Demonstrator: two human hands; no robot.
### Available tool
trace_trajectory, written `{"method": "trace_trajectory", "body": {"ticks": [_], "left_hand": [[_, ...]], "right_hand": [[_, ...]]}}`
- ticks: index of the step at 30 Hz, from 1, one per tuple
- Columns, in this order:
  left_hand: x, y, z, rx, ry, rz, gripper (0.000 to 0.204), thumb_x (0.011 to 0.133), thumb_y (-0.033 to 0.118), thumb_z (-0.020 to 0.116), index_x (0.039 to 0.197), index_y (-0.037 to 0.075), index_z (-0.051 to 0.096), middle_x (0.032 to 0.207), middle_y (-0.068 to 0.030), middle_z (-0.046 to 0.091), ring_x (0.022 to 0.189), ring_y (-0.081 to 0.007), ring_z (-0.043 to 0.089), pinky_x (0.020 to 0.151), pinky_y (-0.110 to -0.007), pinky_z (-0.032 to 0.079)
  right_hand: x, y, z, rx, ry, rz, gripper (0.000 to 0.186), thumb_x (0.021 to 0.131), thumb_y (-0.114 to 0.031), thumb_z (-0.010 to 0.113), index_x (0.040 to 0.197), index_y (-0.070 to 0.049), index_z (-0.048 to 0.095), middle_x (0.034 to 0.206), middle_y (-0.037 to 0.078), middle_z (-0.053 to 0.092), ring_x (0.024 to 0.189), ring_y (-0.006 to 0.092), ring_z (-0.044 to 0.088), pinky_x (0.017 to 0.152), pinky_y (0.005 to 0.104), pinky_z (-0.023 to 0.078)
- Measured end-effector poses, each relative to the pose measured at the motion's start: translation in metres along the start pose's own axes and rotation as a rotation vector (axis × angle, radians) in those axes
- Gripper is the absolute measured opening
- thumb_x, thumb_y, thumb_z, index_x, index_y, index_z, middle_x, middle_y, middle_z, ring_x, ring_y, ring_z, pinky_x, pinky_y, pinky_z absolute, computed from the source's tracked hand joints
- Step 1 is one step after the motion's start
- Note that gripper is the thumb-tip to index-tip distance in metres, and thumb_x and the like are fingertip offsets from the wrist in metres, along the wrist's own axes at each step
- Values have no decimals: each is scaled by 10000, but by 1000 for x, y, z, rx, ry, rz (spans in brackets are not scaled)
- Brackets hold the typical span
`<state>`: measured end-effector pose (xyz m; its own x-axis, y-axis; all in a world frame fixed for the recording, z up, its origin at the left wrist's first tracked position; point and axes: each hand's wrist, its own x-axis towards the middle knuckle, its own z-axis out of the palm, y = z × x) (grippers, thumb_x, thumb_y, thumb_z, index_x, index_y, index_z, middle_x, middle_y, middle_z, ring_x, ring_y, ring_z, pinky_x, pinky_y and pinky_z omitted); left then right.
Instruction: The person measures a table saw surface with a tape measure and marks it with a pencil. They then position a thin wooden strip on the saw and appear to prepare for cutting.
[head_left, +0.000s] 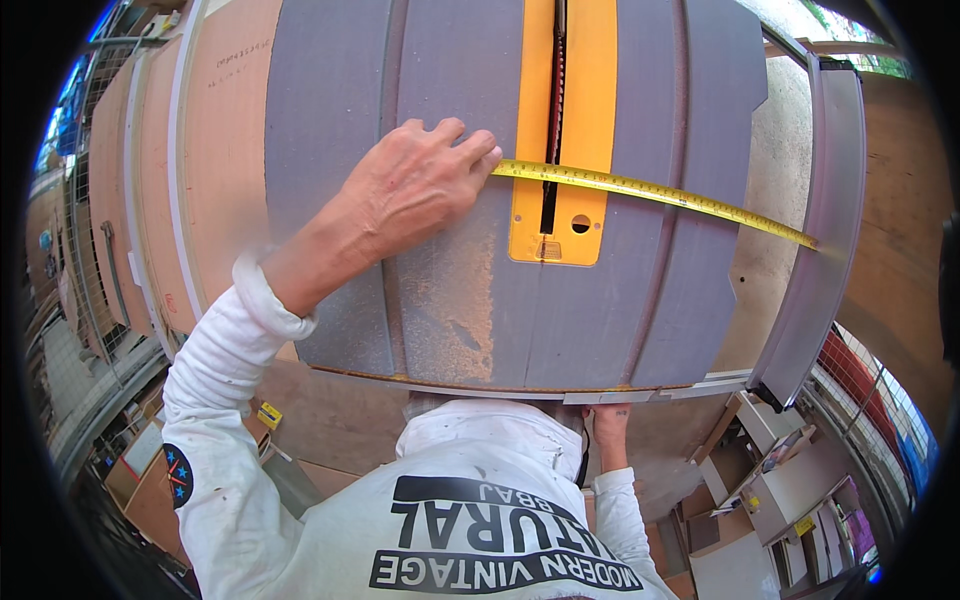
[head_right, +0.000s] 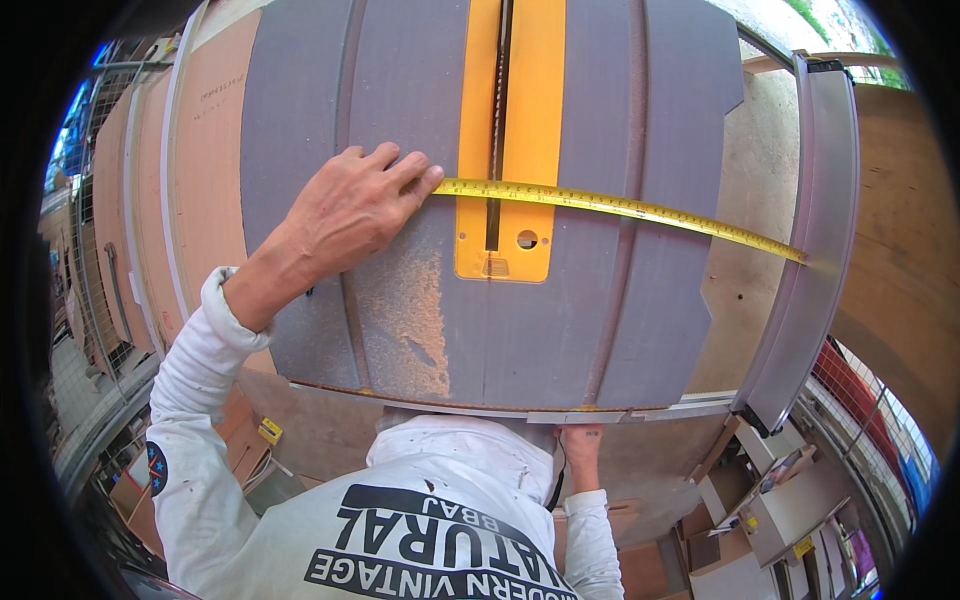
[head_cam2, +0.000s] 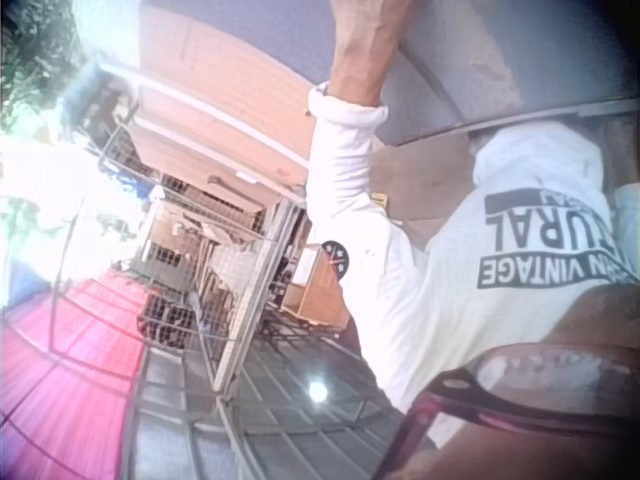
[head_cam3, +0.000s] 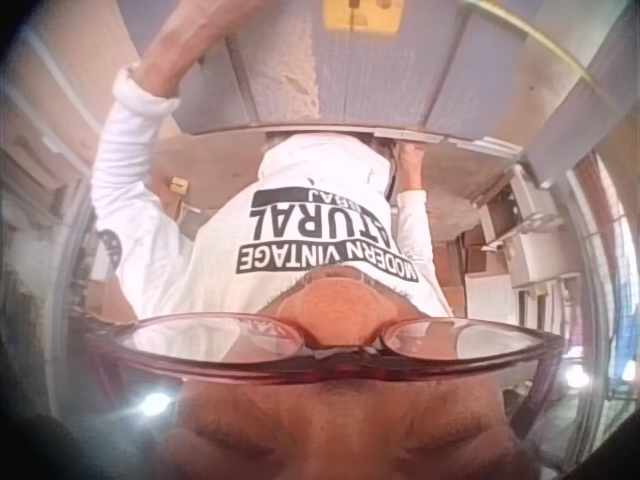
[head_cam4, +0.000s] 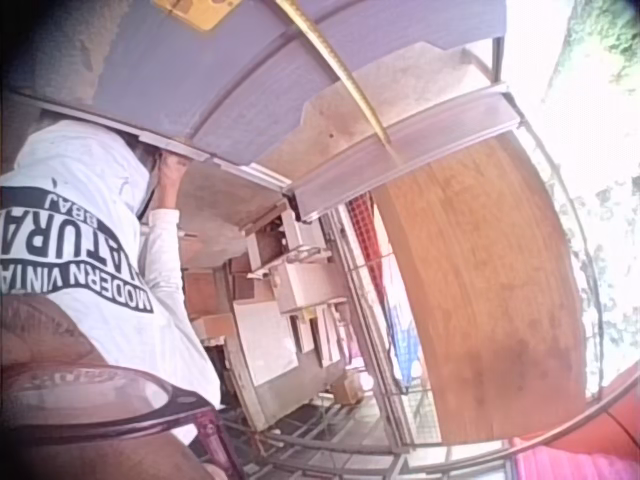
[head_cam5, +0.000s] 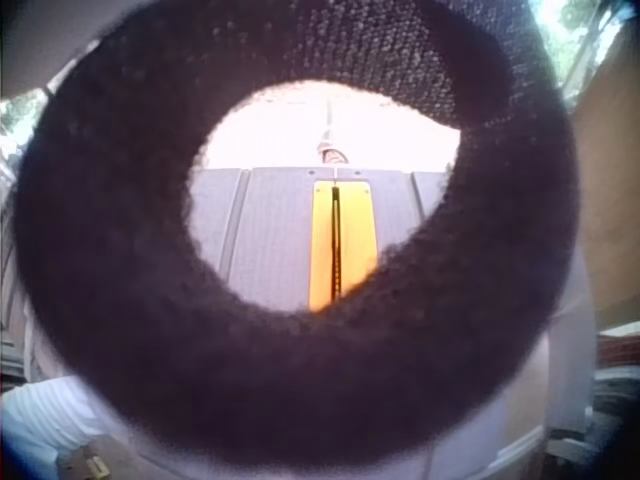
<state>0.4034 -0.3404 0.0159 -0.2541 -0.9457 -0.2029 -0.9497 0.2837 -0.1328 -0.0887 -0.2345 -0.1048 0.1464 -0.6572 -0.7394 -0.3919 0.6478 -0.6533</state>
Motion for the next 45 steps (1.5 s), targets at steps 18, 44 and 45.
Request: {"method": "trace_trajectory", "body": {"ticks": [18,44,45], "left_hand": [[0,-1,-1,18,48,27,332,958,147,646,1261,14,669,1054,-46,623,915,-146,621,679,-260,538],[0,0,-2,5,9,9,381,954,130,610,1321,35,649,1036,-32,580,924,-152,577,679,-273,500],[0,0,-2,-2,12,8,380,955,130,610,1322,35,649,1035,-33,579,923,-151,577,678,-273,499]], "right_hand": [[1,0,5,-98,54,-67,75,782,-27,685,784,-9,613,655,77,635,535,198,622,478,341,482],[1,-2,3,-152,37,-69,67,780,-45,669,742,-10,625,633,71,630,528,196,623,488,348,485],[2,-1,2,-151,38,-65,63,779,-43,665,745,-8,625,631,72,630,528,196,623,485,347,484]]}}
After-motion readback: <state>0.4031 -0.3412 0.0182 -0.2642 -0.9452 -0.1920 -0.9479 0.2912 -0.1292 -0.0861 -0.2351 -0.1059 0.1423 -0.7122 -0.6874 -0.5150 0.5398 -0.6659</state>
